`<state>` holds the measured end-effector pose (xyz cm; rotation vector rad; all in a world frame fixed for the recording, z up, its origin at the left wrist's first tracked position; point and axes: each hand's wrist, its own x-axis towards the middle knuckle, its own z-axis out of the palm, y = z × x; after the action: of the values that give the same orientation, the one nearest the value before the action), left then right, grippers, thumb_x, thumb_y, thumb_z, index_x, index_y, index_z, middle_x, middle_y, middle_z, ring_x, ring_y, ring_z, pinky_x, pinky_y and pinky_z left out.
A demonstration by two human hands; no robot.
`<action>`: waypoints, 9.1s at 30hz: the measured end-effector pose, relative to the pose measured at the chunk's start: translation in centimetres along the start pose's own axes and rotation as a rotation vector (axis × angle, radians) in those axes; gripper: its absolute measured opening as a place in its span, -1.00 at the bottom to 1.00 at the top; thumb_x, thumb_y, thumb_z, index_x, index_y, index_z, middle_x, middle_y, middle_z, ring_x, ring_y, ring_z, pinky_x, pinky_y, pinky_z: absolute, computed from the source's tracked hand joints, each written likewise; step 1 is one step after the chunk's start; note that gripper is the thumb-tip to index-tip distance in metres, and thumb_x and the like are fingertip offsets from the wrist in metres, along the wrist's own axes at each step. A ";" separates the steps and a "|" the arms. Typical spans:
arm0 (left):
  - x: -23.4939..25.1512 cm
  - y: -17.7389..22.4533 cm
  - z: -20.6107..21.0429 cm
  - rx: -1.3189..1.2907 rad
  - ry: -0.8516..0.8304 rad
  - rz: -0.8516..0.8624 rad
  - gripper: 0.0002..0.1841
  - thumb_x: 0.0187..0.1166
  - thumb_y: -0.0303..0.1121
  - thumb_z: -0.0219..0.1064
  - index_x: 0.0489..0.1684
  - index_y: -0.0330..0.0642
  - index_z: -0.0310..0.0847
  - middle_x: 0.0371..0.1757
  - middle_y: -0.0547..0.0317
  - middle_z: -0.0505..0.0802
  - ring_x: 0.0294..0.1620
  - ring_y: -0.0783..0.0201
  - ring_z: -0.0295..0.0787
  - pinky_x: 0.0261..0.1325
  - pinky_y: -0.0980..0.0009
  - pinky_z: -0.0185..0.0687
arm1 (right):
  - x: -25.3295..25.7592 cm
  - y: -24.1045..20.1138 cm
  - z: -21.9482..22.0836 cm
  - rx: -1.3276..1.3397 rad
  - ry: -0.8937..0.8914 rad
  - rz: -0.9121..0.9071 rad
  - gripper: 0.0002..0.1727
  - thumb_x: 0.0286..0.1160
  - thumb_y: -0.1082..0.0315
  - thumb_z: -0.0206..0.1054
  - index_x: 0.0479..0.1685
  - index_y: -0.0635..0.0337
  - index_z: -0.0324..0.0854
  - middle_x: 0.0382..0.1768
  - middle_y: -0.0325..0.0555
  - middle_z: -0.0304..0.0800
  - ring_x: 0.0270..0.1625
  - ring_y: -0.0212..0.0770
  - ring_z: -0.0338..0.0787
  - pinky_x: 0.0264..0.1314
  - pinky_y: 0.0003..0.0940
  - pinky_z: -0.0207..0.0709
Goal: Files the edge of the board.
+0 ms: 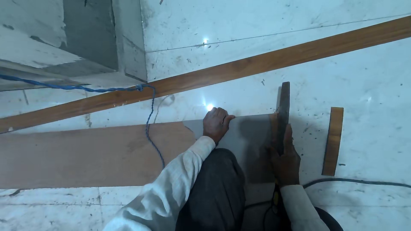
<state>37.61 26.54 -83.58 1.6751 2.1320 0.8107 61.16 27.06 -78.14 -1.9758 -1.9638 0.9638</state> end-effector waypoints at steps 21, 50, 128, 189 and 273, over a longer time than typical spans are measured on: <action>5.6 3.4 -2.8 -0.247 -0.664 -0.622 -0.75 0.63 -0.17 0.45 -0.22 -0.21 0.71 0.02 -0.06 0.78 0.22 -0.06 0.65 0.28 -0.12 0.45 | -2.9 -4.0 -1.2 0.517 -0.464 0.276 -0.35 0.84 0.30 -0.03 0.91 -0.07 -0.01 -0.53 -0.18 0.60 -0.76 -0.33 0.45 -0.76 -0.41 0.42; 5.7 3.4 -2.8 -0.227 -0.669 -0.621 -0.73 0.63 -0.17 0.41 -0.26 -0.23 0.68 0.01 -0.06 0.78 0.23 -0.05 0.64 0.24 -0.10 0.45 | -3.2 -4.2 -0.5 0.596 -0.504 0.287 -0.35 0.86 0.32 -0.05 0.92 -0.12 -0.03 -0.65 -0.23 0.49 -0.83 -0.39 0.37 -0.84 -0.49 0.36; 0.6 0.7 -0.3 -0.027 -0.200 0.077 -0.73 0.68 -0.37 0.28 -0.29 -0.45 0.73 -0.17 -0.24 0.85 -0.02 -0.21 0.82 0.00 -0.02 0.66 | -2.8 -3.2 0.3 0.507 -0.471 0.192 -0.34 0.83 0.27 -0.03 0.91 -0.06 -0.03 -0.65 -0.28 0.44 -0.83 -0.37 0.36 -0.85 -0.42 0.35; 0.6 1.1 -0.1 0.018 -0.221 0.040 -0.73 0.71 -0.38 0.24 -0.24 -0.47 0.73 -0.12 -0.25 0.86 0.04 -0.21 0.82 0.10 -0.03 0.65 | -2.7 -3.1 -0.1 0.502 -0.483 0.222 -0.34 0.84 0.28 -0.04 0.91 -0.08 -0.04 -0.63 -0.25 0.44 -0.80 -0.36 0.37 -0.81 -0.42 0.37; 0.6 1.8 -0.4 0.045 -0.236 0.030 -0.71 0.72 -0.38 0.24 -0.22 -0.52 0.71 -0.11 -0.31 0.84 0.04 -0.25 0.82 0.06 -0.06 0.66 | -1.5 -4.2 1.6 -0.056 -0.243 -0.077 -0.35 0.83 0.34 0.06 0.89 0.07 0.03 -0.02 0.32 0.81 -0.36 0.19 0.77 -0.28 0.19 0.61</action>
<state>38.65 27.31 -82.17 1.7341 1.9822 0.5456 56.97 25.53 -76.57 -1.8721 -2.1979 1.1898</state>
